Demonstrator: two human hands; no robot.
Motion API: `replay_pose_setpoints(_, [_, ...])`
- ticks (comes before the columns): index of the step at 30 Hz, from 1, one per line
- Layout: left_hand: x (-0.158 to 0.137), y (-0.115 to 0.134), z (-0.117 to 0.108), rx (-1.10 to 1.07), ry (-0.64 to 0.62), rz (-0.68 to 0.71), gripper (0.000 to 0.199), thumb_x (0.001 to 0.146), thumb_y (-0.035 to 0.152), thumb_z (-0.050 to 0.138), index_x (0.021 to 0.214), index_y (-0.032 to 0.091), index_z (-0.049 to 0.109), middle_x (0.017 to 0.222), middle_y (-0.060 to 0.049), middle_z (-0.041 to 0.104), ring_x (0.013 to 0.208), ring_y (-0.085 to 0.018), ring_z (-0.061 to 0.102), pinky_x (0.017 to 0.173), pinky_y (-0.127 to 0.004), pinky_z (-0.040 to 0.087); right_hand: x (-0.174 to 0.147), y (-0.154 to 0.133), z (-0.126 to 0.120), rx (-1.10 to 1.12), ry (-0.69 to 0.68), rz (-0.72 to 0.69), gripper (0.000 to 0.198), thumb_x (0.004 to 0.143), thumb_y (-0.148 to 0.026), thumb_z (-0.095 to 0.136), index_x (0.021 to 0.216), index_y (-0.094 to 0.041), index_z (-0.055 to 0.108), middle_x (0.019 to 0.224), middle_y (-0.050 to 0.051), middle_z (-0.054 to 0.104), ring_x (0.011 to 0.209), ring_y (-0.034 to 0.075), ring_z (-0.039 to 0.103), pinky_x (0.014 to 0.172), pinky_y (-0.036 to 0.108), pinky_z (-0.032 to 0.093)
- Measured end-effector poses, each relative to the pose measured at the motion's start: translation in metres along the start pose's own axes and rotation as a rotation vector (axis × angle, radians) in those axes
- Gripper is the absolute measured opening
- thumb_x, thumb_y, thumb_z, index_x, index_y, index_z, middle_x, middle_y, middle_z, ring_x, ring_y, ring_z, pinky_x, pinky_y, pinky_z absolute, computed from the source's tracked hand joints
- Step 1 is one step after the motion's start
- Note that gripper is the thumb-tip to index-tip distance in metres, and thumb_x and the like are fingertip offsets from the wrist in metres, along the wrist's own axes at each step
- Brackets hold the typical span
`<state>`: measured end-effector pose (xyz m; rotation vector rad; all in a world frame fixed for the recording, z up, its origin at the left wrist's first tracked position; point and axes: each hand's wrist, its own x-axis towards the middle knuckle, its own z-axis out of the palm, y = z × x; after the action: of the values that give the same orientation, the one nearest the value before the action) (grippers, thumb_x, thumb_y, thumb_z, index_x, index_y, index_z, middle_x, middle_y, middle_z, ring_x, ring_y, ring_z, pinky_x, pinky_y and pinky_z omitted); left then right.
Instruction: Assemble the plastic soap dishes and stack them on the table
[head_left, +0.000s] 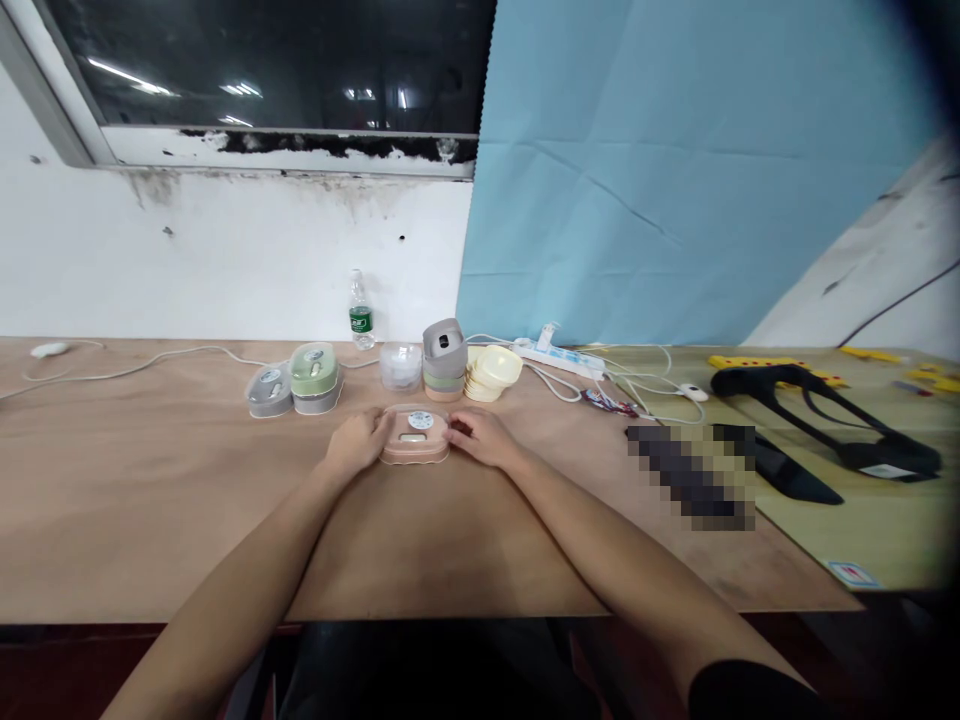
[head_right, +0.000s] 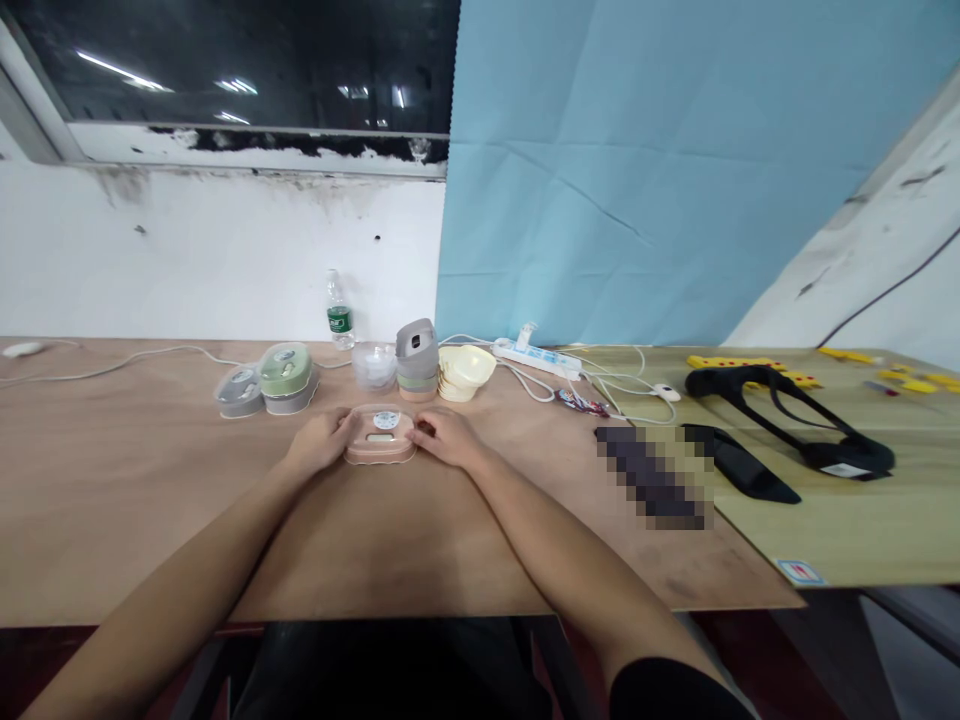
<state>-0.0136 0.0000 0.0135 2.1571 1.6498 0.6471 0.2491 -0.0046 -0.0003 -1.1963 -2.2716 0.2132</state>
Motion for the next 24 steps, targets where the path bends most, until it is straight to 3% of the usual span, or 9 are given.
replay_pose_setpoints(5, [0.0002, -0.0006, -0.0014, 0.077, -0.027, -0.011, 0.054, 0.091, 0.057, 0.025, 0.087, 0.020, 0.063, 0.093, -0.011, 0.069, 0.087, -0.027, 0.064, 0.065, -0.030, 0.040, 0.0010, -0.0035, -0.0023, -0.018, -0.027, -0.003, 0.039, 0.089, -0.053, 0.048, 0.086, -0.018, 0.065, 0.083, 0.005, 0.065, 0.077, 0.018, 0.057, 0.068, 0.028, 0.040])
replay_pose_setpoints(9, [0.0008, -0.0021, -0.0002, 0.104, -0.042, -0.017, 0.053, 0.092, 0.054, 0.025, 0.097, 0.020, 0.064, 0.098, -0.010, 0.070, 0.090, -0.025, 0.064, 0.070, -0.030, 0.042, 0.0004, -0.0045, -0.0014, -0.018, -0.044, 0.010, 0.039, 0.088, -0.052, 0.049, 0.095, -0.018, 0.067, 0.090, 0.007, 0.068, 0.084, 0.020, 0.059, 0.075, 0.031, 0.043])
replay_pose_setpoints(14, [0.0020, -0.0027, -0.0014, 0.114, -0.005, -0.015, 0.046, 0.092, 0.042, 0.031, 0.131, 0.026, 0.052, 0.118, -0.007, 0.065, 0.105, -0.026, 0.061, 0.083, -0.033, 0.044, -0.0006, -0.0012, 0.0007, 0.057, -0.019, 0.074, 0.054, 0.086, -0.053, 0.053, 0.130, -0.020, 0.054, 0.120, 0.011, 0.062, 0.103, 0.023, 0.059, 0.087, 0.036, 0.045])
replay_pose_setpoints(18, [0.0023, -0.0033, -0.0042, 0.149, 0.044, 0.005, 0.043, 0.090, 0.038, 0.036, 0.126, 0.029, 0.057, 0.117, -0.006, 0.065, 0.103, -0.026, 0.061, 0.085, -0.035, 0.046, 0.0002, -0.0011, 0.0008, 0.046, -0.035, 0.041, 0.050, 0.089, -0.052, 0.048, 0.128, -0.021, 0.056, 0.120, 0.010, 0.063, 0.107, 0.025, 0.058, 0.091, 0.039, 0.044])
replay_pose_setpoints(21, [0.0030, -0.0039, -0.0038, 0.167, 0.150, 0.119, 0.042, 0.089, 0.033, 0.038, 0.122, 0.023, 0.060, 0.111, -0.010, 0.063, 0.100, -0.025, 0.061, 0.086, -0.036, 0.047, 0.0009, -0.0013, 0.0012, 0.015, -0.058, -0.004, 0.054, 0.086, -0.055, 0.051, 0.127, -0.021, 0.057, 0.119, 0.011, 0.064, 0.108, 0.026, 0.057, 0.092, 0.040, 0.044])
replay_pose_setpoints(24, [0.0050, -0.0057, -0.0036, 0.111, 0.191, 0.341, 0.038, 0.088, 0.026, 0.039, 0.117, 0.017, 0.062, 0.116, -0.011, 0.060, 0.107, -0.024, 0.057, 0.094, -0.037, 0.044, 0.0011, -0.0009, 0.0025, 0.000, -0.050, -0.037, 0.059, 0.081, -0.058, 0.058, 0.127, -0.020, 0.058, 0.121, 0.011, 0.063, 0.110, 0.027, 0.056, 0.093, 0.040, 0.043])
